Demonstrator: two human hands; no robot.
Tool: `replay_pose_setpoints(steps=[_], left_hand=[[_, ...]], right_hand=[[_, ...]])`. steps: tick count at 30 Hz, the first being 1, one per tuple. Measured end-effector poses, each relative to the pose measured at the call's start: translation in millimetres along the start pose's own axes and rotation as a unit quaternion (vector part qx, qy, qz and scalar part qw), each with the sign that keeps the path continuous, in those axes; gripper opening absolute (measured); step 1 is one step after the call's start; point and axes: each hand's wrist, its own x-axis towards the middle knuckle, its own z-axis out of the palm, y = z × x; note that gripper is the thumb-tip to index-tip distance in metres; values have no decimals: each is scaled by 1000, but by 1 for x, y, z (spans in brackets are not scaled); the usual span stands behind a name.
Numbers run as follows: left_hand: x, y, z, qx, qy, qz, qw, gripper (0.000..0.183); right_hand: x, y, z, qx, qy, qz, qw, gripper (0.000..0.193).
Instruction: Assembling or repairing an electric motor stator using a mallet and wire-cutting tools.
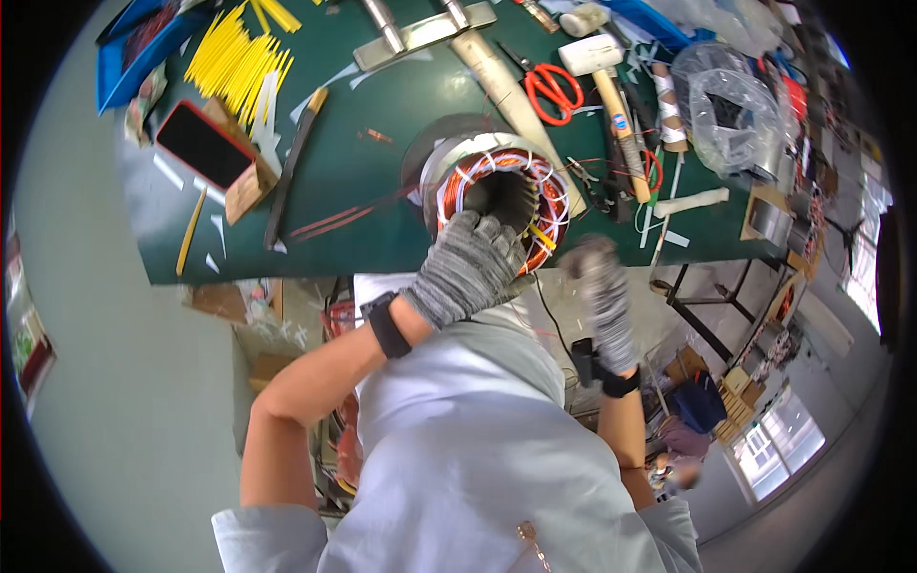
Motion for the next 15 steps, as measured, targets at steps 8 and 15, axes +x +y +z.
replay_pose_setpoints(steps=[8, 15], left_hand=[[0, 5, -3, -3, 22, -13, 1000, 37], [-12, 32, 8, -46, 103, 64, 992, 20]], right_hand=[[109, 114, -46, -587, 71, -58, 804, 34], [73, 106, -82, -390, 13, -163, 906, 29]])
